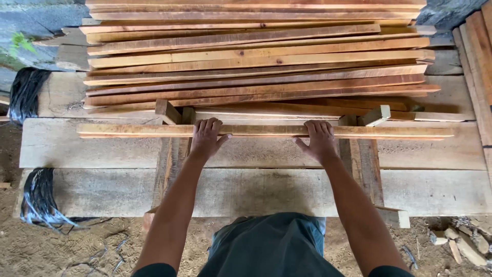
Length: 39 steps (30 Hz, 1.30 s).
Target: Bundling thin wooden planks using wire ties and organizing the stacks on a workbench.
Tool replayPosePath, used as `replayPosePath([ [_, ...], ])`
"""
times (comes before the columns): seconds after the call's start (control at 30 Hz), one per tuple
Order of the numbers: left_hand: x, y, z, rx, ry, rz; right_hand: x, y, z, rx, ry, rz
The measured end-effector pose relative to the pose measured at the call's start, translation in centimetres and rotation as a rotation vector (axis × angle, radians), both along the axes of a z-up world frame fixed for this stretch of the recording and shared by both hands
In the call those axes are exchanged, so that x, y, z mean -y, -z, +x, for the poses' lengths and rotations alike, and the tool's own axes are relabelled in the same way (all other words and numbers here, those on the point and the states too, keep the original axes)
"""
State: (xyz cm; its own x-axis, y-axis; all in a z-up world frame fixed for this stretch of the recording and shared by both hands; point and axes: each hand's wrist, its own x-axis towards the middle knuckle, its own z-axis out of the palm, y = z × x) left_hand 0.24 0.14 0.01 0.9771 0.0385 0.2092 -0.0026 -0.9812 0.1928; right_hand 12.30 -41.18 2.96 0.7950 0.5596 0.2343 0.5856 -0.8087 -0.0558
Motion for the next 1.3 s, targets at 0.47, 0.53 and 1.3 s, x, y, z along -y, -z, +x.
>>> replayPosePath([
  [0.47, -6.5, 2.8, -3.0, 0.113, -0.004, 0.126, 5.5, 0.7, 0.6, 0.164, 0.075, 0.110],
  [0.53, -7.4, 3.8, -2.0, 0.112, -0.018, 0.201, 6.5, 2.5, 2.1, 0.240, 0.057, 0.067],
  [1.3, -3.2, 0.4, -7.7, 0.216, -0.331, 0.079, 6.7, 0.2, -2.5, 0.318, 0.126, 0.066],
])
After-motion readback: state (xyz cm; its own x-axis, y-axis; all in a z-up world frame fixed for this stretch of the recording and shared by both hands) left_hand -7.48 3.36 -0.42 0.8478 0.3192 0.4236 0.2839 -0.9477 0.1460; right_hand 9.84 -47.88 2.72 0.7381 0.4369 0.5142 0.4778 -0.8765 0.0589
